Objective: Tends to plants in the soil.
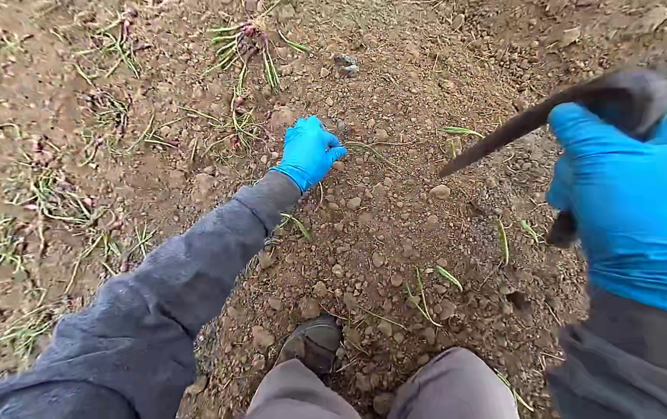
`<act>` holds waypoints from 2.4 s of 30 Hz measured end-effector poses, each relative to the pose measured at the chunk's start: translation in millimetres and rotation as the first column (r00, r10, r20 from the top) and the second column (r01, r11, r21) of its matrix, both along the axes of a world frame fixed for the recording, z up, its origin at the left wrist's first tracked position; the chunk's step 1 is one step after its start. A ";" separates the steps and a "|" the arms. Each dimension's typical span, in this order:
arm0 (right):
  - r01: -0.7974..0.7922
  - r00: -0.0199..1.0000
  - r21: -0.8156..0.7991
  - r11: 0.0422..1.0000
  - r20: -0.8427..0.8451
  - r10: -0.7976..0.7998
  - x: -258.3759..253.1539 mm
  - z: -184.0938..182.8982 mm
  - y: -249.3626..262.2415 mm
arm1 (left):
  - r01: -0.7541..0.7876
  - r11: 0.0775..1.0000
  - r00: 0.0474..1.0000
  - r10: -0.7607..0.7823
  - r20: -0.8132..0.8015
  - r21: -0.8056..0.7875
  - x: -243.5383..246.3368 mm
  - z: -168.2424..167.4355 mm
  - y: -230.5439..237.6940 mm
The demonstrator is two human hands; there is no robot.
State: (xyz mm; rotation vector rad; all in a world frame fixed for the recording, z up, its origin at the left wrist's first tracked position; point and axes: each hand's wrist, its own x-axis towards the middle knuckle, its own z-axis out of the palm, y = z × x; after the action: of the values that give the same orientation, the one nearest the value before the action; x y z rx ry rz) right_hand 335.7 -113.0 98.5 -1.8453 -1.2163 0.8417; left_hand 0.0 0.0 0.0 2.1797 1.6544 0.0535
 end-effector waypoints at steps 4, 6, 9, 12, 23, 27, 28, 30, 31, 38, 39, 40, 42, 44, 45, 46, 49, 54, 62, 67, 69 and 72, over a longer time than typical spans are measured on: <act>-0.094 0.983 -0.331 0.939 0.121 0.141 -62.0 -105.9 -13.5 | 0.008 0.982 0.932 0.061 0.359 -0.188 57.2 35.6 -19.6; -0.102 0.964 -0.339 0.935 0.200 0.178 -70.7 -79.7 -26.6 | 0.121 0.980 0.939 -0.062 0.338 -0.156 102.0 14.0 -30.1; -0.088 0.950 -0.013 0.996 0.301 0.088 -74.8 -0.3 -57.1 | 0.342 0.931 0.939 -0.334 0.082 -0.125 142.7 -45.7 -61.2; -0.171 0.969 0.239 0.956 0.215 0.120 -63.4 -10.6 -72.4 | 0.223 0.967 0.964 -0.201 0.174 -0.121 101.1 -31.3 -70.3; -0.320 0.947 0.280 0.905 0.095 0.306 -82.9 23.1 -44.3 | -0.257 0.853 0.852 0.422 0.311 -0.454 -64.8 -11.1 -156.3; -0.245 0.956 -0.126 0.961 0.134 0.261 -126.5 -68.6 -54.5 | -0.233 0.836 0.809 0.450 0.379 -0.496 -47.7 4.8 -147.0; -0.238 0.947 -0.285 0.928 0.145 0.288 -139.1 -93.7 -62.4 | -0.180 0.873 0.842 0.375 0.387 -0.454 -32.2 7.8 -140.6; -0.255 0.919 -0.392 0.884 0.186 0.348 -150.4 -95.6 -75.7 | -0.004 0.941 0.952 0.107 0.287 -0.337 5.4 0.4 -131.4; -0.258 0.913 -0.361 0.896 0.213 0.348 -154.7 -69.7 -81.1 | 0.113 0.955 0.978 -0.058 0.199 -0.275 20.2 -14.0 -130.4; -0.279 0.960 0.108 0.954 0.038 0.276 -155.1 18.9 -80.3 | -0.238 0.955 0.967 0.216 -0.139 -0.176 -72.0 -16.8 -136.8; -0.272 0.961 0.017 0.962 0.055 0.270 -168.9 -7.2 -83.5 | -0.282 0.940 0.937 0.228 -0.263 -0.191 -94.0 -25.3 -132.9; -0.265 0.957 -0.142 0.954 0.084 0.278 -183.7 -42.1 -87.3 | -0.291 0.934 0.928 0.222 -0.300 -0.208 -112.0 -33.9 -132.4; -0.288 0.929 -0.399 0.871 0.104 0.355 -205.1 -104.2 -100.5 | -0.283 0.921 0.959 0.262 -0.111 -0.267 -131.9 -31.0 -137.9; -0.306 0.916 -0.458 0.835 0.097 0.389 -213.4 -121.5 -110.9 | -0.331 0.883 0.887 0.412 0.209 -0.334 -135.6 -11.9 -146.4; -0.301 0.921 -0.462 0.835 0.087 0.380 -213.6 -124.1 -117.1 | -0.341 0.868 0.825 0.460 0.329 -0.361 -132.1 -3.6 -156.3; -0.300 0.924 -0.457 0.837 0.080 0.375 -212.3 -124.1 -121.5 | -0.331 0.865 0.777 0.477 0.410 -0.378 -122.8 1.9 -167.5; -0.359 0.900 -0.404 0.842 0.090 0.427 -210.9 -83.9 -116.6 | -0.142 0.955 0.871 0.245 0.427 -0.259 -74.0 -4.7 -184.2; -0.334 0.942 0.149 0.931 0.034 0.333 -203.0 61.2 -122.2 | 0.094 0.973 0.990 -0.069 0.123 -0.209 -37.4 -43.0 -199.3; -0.374 0.793 -0.567 0.734 0.216 0.570 -201.6 -98.0 -131.1 | -0.434 0.843 0.892 0.352 -0.283 -0.318 -145.3 -39.8 -161.3; -0.465 0.860 -0.095 0.880 0.186 0.475 -216.3 23.6 -118.0 | -0.371 0.847 0.860 0.468 0.203 -0.381 -174.5 -25.9 -200.4; -0.482 0.875 0.148 0.864 0.031 0.483 -231.8 42.9 -111.0 | -0.388 0.782 0.699 0.595 0.397 -0.489 -182.5 -15.9 -229.2; -0.482 0.872 -0.064 0.874 0.057 0.485 -264.5 -9.0 -110.5 | -0.382 0.674 0.607 0.699 0.379 -0.632 -198.4 -29.6 -263.2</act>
State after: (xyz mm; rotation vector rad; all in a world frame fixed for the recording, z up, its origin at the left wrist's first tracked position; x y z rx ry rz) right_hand 71.2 -223.5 89.5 -1.6347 -1.7611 1.0858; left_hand -198.4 -263.2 -29.6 1.0130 1.6480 0.4111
